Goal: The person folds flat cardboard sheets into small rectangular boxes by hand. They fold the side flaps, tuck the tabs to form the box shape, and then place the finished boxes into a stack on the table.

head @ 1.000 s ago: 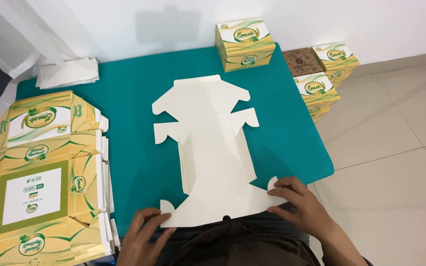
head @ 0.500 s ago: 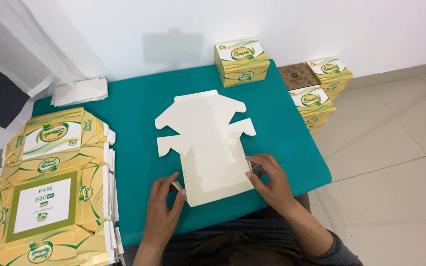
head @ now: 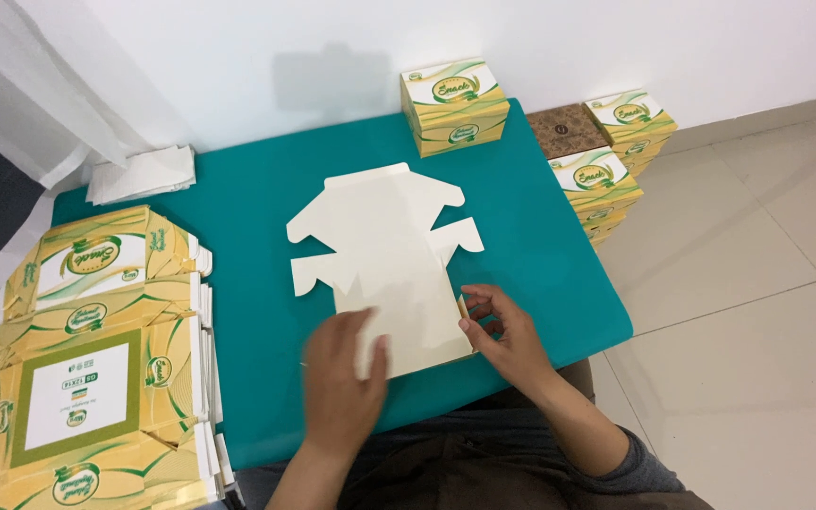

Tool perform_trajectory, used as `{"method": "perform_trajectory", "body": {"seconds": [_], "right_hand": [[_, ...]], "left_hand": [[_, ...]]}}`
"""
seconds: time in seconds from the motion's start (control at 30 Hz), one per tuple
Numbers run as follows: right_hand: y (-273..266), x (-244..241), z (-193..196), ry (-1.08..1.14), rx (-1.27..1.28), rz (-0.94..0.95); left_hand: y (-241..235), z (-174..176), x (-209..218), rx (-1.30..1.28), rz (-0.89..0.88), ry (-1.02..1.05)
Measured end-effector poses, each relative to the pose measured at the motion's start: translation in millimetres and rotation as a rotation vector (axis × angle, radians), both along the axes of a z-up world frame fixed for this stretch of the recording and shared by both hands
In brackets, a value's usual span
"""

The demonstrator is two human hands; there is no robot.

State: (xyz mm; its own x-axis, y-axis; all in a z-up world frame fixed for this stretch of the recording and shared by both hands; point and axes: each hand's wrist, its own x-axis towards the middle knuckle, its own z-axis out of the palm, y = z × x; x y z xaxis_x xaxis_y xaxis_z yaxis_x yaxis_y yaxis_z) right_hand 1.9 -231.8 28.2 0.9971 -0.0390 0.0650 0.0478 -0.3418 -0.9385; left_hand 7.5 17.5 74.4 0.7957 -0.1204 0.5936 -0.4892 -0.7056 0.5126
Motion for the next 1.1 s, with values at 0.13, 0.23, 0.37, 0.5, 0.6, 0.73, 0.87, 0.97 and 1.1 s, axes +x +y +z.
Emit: {"method": "perform_trajectory", "body": {"seconds": [0.13,0.23,0.37,0.5,0.6,0.73,0.87,0.97,1.1], "right_hand": [[5,-6,-1,-0.101,0.021,0.017],[8,-14,-2,-0.131,0.035,0.021],[7,-22,-17,-0.183,0.074,0.044],[7,-26,-24,-0.231,0.078,0.059],[7,-26,-21,-0.231,0.071,0.084],[9,-22,-20,-0.219,0.056,0.072],[12,-14,-10,-0.163,0.011,0.08],[11,-6,-5,-0.136,0.011,0.082],[14,3,-10,-0.112,0.04,0.096]], "left_hand": [[-40,43,14,0.163,-0.394,0.55],[-56,52,32,0.205,-0.481,0.815],[-61,27,46,-0.015,-0.479,0.929],[-62,17,49,-0.071,-0.483,0.958],[-60,20,50,-0.1,-0.49,0.985],[-59,20,49,-0.106,-0.49,1.002],[-58,22,47,-0.16,-0.477,1.029],[-58,32,44,-0.18,-0.52,1.02],[-58,28,44,-0.164,-0.522,1.011]]}}
